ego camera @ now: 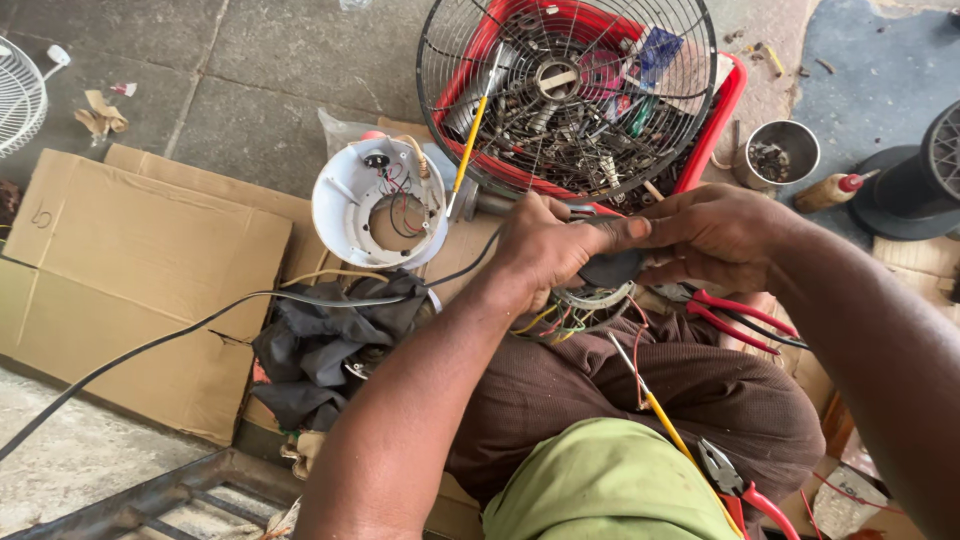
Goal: The person sits on the floor and repairs a small electrical motor, likely from a fan. They use a screwdriver to remove the end cap, wipe the internal components with a cloth, and then reassemble the motor housing.
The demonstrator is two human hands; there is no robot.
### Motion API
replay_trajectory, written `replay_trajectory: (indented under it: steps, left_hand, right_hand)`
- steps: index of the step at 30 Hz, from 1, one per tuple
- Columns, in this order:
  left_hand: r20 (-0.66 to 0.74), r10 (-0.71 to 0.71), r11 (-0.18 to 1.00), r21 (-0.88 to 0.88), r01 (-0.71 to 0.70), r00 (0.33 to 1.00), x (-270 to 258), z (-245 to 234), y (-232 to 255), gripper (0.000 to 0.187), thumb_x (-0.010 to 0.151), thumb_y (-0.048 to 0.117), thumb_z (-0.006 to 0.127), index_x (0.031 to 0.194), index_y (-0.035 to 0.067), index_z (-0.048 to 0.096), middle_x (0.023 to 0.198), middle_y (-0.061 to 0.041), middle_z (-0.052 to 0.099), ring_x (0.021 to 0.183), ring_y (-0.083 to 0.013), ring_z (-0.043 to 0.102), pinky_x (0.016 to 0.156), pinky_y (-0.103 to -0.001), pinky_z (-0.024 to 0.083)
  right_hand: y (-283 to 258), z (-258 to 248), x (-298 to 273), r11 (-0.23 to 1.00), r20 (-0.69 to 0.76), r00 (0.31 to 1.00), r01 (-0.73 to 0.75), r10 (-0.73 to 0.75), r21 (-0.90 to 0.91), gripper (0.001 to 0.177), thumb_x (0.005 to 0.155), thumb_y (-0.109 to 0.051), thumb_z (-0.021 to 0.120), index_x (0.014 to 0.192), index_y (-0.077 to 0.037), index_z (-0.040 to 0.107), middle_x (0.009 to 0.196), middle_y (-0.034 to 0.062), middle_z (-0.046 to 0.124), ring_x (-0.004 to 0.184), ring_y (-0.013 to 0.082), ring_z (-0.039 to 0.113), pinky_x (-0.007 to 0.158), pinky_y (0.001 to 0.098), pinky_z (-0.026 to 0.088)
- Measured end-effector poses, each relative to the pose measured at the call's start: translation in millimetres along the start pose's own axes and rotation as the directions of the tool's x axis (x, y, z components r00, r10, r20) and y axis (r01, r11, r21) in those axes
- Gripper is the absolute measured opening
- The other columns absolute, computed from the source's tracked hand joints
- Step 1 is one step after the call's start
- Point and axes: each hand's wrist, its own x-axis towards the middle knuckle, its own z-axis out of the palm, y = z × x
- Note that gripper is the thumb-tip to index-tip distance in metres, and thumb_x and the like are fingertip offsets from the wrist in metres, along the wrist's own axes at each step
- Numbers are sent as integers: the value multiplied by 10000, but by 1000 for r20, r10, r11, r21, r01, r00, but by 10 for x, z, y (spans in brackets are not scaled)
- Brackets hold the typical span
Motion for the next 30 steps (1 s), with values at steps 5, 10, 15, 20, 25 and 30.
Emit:
replay_trajectory:
  steps: [5,10,15,20,25,30]
  left_hand:
    - [40,68,998,12,-69,997,-25,-4,106,577,594,366,955,832,-113,739,765,-149,757,545,-161,677,423,-289,537]
    - [-34,-32,993,117,35,999,5,0,132,578,581,371,972,842,-42,664,844,-170,779,620,-193,748,488,-332,627]
    - [40,-121,992,42,120,992,61,-99,90,577,579,381,944,944,-26,763,929,-136,802,775,-217,781,620,-389,660]
    - [116,-140,988,-53,147,983,143,-168,-33,573,583,360,943,991,-1,767,977,-136,806,858,-220,782,731,-430,644]
    - [96,-108,982,-142,121,989,123,-155,-76,576,597,322,946,997,-20,714,1004,-156,786,849,-234,785,660,-406,677]
    - [150,-63,985,-151,86,987,66,-103,-36,680,612,355,931,1079,-82,701,1015,-184,772,805,-241,760,620,-364,658]
  right_hand:
    - [35,-19,38,999,17,999,27,-28,43,434,896,-189,627,1237,80,647,1124,152,762,998,264,746,888,442,601]
    - [95,-48,83,999,-6,999,42,-42,28,389,941,-181,634,1236,71,659,1094,133,732,961,228,709,862,422,609]
    - [-7,193,57,992,-153,987,37,-55,-117,308,907,-135,676,1161,36,701,1065,120,741,944,228,716,771,401,613]
    - [-65,262,40,988,-162,986,18,-42,-151,280,904,-135,701,1128,33,708,1064,120,739,950,221,721,784,382,625]
    - [-101,288,42,991,-170,985,4,-27,-135,295,873,-132,705,1123,24,713,1031,117,743,950,249,719,777,420,615]
    - [45,66,64,931,42,975,219,-216,-291,356,877,-174,736,1164,34,704,1083,97,708,995,227,680,826,394,608]
